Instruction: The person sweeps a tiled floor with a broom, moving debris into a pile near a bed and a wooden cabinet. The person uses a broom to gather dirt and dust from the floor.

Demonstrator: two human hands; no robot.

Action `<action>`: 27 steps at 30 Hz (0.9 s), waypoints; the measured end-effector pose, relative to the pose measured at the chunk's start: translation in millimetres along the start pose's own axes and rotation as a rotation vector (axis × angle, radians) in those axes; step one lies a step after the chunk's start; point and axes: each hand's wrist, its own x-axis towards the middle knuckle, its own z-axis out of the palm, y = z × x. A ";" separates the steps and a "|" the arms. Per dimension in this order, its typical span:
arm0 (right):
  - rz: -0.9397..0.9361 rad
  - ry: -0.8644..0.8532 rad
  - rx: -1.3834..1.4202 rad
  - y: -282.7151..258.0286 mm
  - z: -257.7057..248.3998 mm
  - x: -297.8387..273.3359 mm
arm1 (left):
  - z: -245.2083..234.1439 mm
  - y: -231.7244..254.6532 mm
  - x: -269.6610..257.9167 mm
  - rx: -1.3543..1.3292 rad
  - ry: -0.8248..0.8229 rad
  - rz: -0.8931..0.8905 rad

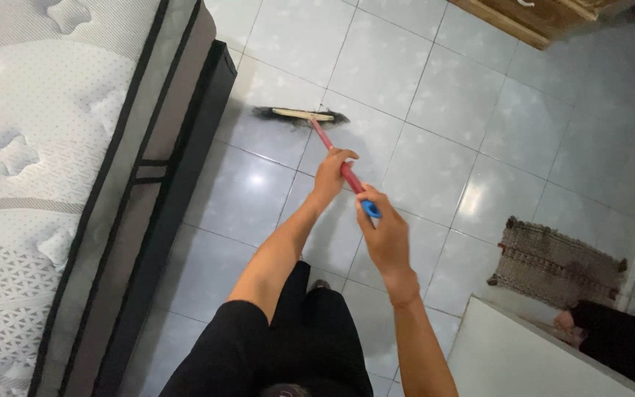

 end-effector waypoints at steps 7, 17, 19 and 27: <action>-0.068 0.282 -0.176 -15.9 -73.1 -12.7 | 18.7 95.6 -28.8 -0.137 -0.143 0.006; 0.037 0.065 -0.267 34.9 -42.4 -27.8 | 66.0 73.2 -113.3 -0.424 -0.490 -0.110; 0.064 0.021 -0.258 43.2 -28.2 -41.0 | 89.6 29.5 -134.5 -0.389 -0.450 -0.094; 0.054 0.049 -0.130 36.4 -49.3 -65.1 | 75.5 22.7 -110.2 -0.196 -0.368 0.024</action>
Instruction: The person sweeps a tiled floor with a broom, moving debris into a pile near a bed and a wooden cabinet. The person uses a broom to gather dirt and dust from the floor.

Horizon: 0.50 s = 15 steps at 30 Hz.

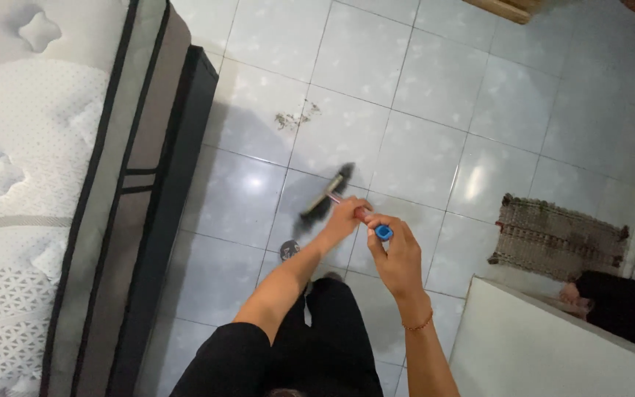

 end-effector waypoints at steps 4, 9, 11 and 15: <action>0.056 0.028 0.228 14.4 9.5 -8.4 | -7.3 -37.1 21.0 0.217 -0.002 -0.112; 0.111 0.042 0.394 31.8 10.4 -26.9 | -12.6 -34.0 25.0 0.387 0.062 -0.215; 0.191 0.021 0.340 40.6 -11.3 -28.5 | 0.3 -13.3 28.1 0.340 0.084 -0.288; 0.082 0.037 0.348 65.4 -82.8 -13.3 | 63.5 41.3 46.0 0.287 0.180 -0.133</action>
